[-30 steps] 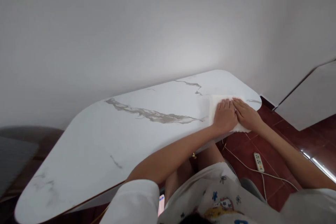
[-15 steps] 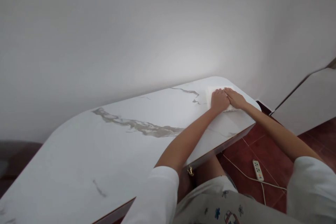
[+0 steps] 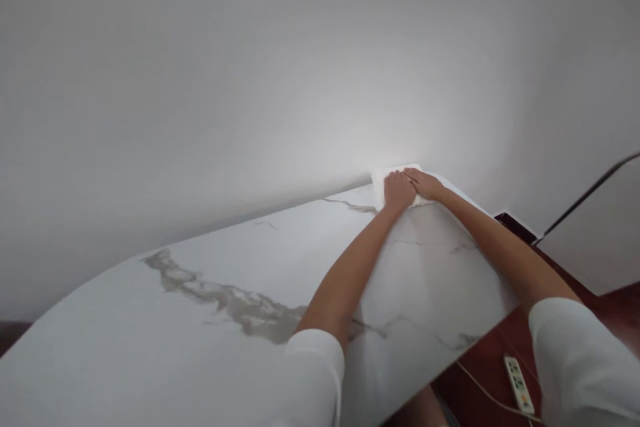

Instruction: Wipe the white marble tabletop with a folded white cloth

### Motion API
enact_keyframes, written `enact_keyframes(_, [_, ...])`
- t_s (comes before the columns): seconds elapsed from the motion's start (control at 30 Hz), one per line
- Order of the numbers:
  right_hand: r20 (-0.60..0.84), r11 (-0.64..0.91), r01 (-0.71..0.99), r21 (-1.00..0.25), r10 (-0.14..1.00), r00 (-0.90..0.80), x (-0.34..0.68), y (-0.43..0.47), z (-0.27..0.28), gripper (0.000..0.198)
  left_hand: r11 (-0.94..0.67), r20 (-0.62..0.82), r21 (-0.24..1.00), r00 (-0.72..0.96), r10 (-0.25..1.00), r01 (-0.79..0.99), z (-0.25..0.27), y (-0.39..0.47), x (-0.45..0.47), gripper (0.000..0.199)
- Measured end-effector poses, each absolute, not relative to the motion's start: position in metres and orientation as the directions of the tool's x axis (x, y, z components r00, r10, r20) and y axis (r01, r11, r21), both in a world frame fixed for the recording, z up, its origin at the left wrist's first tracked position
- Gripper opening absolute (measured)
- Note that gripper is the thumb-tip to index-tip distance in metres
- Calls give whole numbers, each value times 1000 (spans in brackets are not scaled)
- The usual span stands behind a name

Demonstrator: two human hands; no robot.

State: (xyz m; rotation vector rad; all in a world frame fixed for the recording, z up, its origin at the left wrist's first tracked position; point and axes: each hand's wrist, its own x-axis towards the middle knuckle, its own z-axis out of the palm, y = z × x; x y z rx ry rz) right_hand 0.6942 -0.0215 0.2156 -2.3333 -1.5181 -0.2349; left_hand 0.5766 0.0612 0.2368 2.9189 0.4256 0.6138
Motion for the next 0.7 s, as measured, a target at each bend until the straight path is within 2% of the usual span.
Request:
enact_keyframes(0.13, [337,-348,916,-200,853,398,729,-36,213,50,-952,372,205,882,290,226,236,50,607,36])
enact_keyframes(0.33, [305,-487,845,-221,788,534,737,-97,217,50,-965,386,235,900,203,117,235,6,631,38])
enact_keyframes(0.5, [303,-575,792,-203,733,609,709,-161,216,51,-975,421,222,902,90,-7,235,-44,612,38])
enact_keyframes(0.7, [311,-625,768,-140,708,634,646,-227,217,52,-975,424,209,906,18,-79,235,-100,558,41])
